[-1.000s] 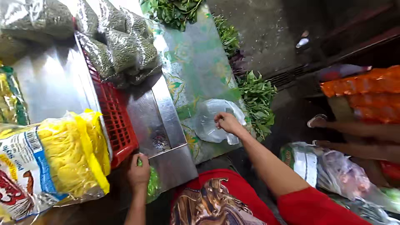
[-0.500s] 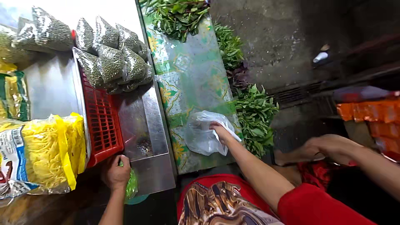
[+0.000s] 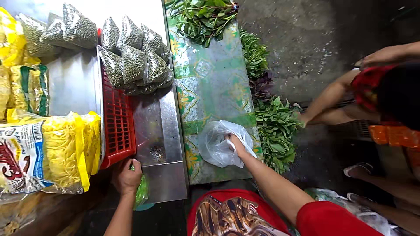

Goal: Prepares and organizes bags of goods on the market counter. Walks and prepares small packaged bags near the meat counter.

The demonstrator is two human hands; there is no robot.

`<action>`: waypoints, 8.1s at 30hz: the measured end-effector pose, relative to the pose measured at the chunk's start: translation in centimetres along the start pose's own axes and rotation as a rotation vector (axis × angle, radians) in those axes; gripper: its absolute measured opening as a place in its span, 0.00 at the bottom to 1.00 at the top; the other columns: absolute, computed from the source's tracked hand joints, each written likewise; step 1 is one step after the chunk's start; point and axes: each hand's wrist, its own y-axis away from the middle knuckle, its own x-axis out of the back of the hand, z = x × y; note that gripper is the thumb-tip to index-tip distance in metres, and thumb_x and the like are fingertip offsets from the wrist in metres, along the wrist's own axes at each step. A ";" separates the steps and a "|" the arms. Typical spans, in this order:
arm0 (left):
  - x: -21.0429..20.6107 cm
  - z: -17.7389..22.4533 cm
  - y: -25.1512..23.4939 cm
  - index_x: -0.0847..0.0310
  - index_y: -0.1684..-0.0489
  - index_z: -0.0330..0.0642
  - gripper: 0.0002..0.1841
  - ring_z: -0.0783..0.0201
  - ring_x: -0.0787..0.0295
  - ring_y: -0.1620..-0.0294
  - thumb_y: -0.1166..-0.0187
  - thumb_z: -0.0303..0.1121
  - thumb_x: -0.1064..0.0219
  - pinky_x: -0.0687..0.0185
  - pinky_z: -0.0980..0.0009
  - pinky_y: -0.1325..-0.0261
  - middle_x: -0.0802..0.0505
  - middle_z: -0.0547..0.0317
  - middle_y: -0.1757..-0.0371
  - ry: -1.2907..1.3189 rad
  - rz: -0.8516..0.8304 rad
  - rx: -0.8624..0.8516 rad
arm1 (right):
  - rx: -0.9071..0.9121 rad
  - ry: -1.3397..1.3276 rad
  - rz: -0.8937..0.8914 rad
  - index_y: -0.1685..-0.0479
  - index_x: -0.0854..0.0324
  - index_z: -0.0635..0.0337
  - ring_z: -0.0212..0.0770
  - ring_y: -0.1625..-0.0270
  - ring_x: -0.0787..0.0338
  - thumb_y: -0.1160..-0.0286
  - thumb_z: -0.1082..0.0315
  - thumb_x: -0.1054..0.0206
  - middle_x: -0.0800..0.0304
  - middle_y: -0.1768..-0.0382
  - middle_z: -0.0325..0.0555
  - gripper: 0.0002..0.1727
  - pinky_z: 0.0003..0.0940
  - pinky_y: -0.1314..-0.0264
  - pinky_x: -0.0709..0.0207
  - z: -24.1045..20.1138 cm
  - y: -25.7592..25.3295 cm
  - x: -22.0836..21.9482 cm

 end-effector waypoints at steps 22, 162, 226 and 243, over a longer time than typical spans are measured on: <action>-0.7 -1.3 -0.1 0.06 0.65 0.40 0.21 0.44 0.05 0.46 0.21 0.44 0.43 0.14 0.41 0.43 0.03 0.46 0.52 0.200 0.072 -0.020 | -0.113 0.232 -0.222 0.35 0.15 0.66 0.66 0.34 0.13 0.38 0.36 0.20 0.11 0.40 0.68 0.43 0.67 0.26 0.26 -6.6 6.0 4.1; 19.0 3.7 -20.4 0.40 0.17 0.26 0.46 0.43 0.23 0.21 0.22 0.57 0.28 0.31 0.48 0.19 0.19 0.31 0.25 0.803 -0.159 0.442 | 0.528 -0.351 0.061 0.29 0.19 0.63 0.54 0.30 0.15 0.13 0.57 0.39 0.13 0.35 0.61 0.23 0.55 0.25 0.26 -48.4 9.8 -0.8; 3.0 16.5 15.1 0.13 0.41 0.34 0.17 0.58 0.09 0.38 0.28 0.25 0.34 0.14 0.58 0.31 0.07 0.47 0.40 0.731 -0.396 -0.193 | 0.493 -0.423 -0.853 0.14 0.33 0.62 0.41 0.31 0.11 0.17 0.60 0.34 0.14 0.28 0.52 0.33 0.40 0.25 0.20 -3.9 17.7 5.9; -6.1 29.2 12.9 0.62 0.02 0.46 0.48 0.31 0.40 0.12 0.20 0.39 0.31 0.29 0.45 0.18 0.63 0.27 0.06 0.404 -0.941 -0.199 | 0.396 0.051 0.133 0.17 0.31 0.59 0.55 0.34 0.13 0.23 0.47 0.29 0.18 0.31 0.59 0.38 0.53 0.31 0.19 0.8 19.4 7.5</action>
